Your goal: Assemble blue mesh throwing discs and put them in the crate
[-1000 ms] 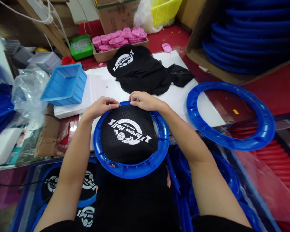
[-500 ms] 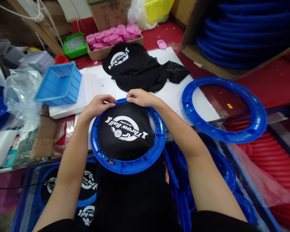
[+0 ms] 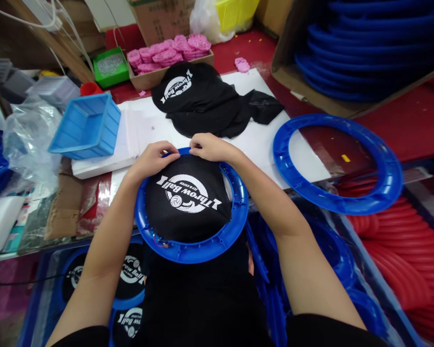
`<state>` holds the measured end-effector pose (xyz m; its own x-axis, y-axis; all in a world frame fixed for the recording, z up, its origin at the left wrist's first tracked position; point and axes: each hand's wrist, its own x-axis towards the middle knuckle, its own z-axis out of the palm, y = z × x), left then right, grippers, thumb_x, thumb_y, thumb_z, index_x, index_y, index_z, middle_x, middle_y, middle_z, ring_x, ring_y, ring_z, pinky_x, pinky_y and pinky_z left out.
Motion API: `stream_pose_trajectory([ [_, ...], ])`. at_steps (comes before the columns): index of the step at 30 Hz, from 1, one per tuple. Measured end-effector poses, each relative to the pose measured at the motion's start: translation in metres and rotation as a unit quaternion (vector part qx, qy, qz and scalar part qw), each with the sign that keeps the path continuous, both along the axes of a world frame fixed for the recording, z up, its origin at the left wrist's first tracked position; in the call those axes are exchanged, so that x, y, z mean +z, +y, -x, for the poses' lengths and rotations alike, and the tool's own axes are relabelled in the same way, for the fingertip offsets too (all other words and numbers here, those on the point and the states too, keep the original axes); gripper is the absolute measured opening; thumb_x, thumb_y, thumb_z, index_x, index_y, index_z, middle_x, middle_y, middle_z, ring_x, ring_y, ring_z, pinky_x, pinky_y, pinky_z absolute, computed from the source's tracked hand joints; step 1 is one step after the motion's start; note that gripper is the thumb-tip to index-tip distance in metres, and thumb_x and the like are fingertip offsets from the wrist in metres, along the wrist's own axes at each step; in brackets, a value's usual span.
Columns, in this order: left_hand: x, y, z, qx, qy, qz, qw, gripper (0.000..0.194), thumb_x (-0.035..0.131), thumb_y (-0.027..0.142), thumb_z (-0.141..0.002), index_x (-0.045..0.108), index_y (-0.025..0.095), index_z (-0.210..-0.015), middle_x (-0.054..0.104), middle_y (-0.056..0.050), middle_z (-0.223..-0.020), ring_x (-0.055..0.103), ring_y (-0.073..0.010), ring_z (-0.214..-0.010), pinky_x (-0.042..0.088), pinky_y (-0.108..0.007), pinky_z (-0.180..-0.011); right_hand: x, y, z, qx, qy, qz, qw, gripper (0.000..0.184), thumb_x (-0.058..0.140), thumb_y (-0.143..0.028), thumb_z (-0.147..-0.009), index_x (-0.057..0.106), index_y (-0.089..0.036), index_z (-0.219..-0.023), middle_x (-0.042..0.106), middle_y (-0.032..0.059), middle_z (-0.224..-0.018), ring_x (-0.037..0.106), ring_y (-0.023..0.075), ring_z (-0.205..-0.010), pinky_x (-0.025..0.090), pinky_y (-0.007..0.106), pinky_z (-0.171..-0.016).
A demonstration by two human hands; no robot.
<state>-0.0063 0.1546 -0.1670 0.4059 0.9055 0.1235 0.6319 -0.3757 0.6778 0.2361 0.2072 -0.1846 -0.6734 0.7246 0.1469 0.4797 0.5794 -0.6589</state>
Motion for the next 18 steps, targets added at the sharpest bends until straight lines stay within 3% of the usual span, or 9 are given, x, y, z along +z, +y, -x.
stream_pose_trajectory([
  [4,-0.002,0.002,-0.002,-0.005,-0.018,0.009,1.000,0.013,0.066,0.029,-0.090,0.074,0.019,-0.087,0.076,-0.004,-0.094,0.066,-0.0198,-0.091,0.051,-0.036,-0.089,0.002,-0.005,0.003,0.016,0.039,0.009,0.999,0.019,0.061,-0.035,-0.096,0.072,-0.020,-0.096,0.076,0.0077,-0.102,0.069,0.0241,-0.095,0.053,0.038,-0.087],
  [8,-0.005,0.004,-0.003,0.003,-0.032,0.028,0.999,0.015,0.063,0.029,-0.091,0.071,0.018,-0.086,0.074,-0.004,-0.091,0.065,-0.0200,-0.089,0.050,-0.036,-0.086,-0.003,-0.008,0.011,0.060,0.057,-0.031,0.996,0.019,0.060,-0.037,-0.096,0.069,-0.021,-0.089,0.075,0.0098,-0.105,0.068,0.0260,-0.098,0.052,0.042,-0.093],
  [18,-0.008,0.003,-0.010,0.045,-0.026,0.005,0.999,0.015,0.062,0.028,-0.084,0.071,0.018,-0.078,0.074,-0.004,-0.081,0.063,-0.0192,-0.078,0.048,-0.033,-0.077,-0.005,-0.008,0.019,0.003,0.040,-0.009,0.999,0.016,0.061,-0.031,-0.093,0.069,-0.022,-0.083,0.076,0.0085,-0.101,0.068,0.0250,-0.097,0.050,0.038,-0.094],
])
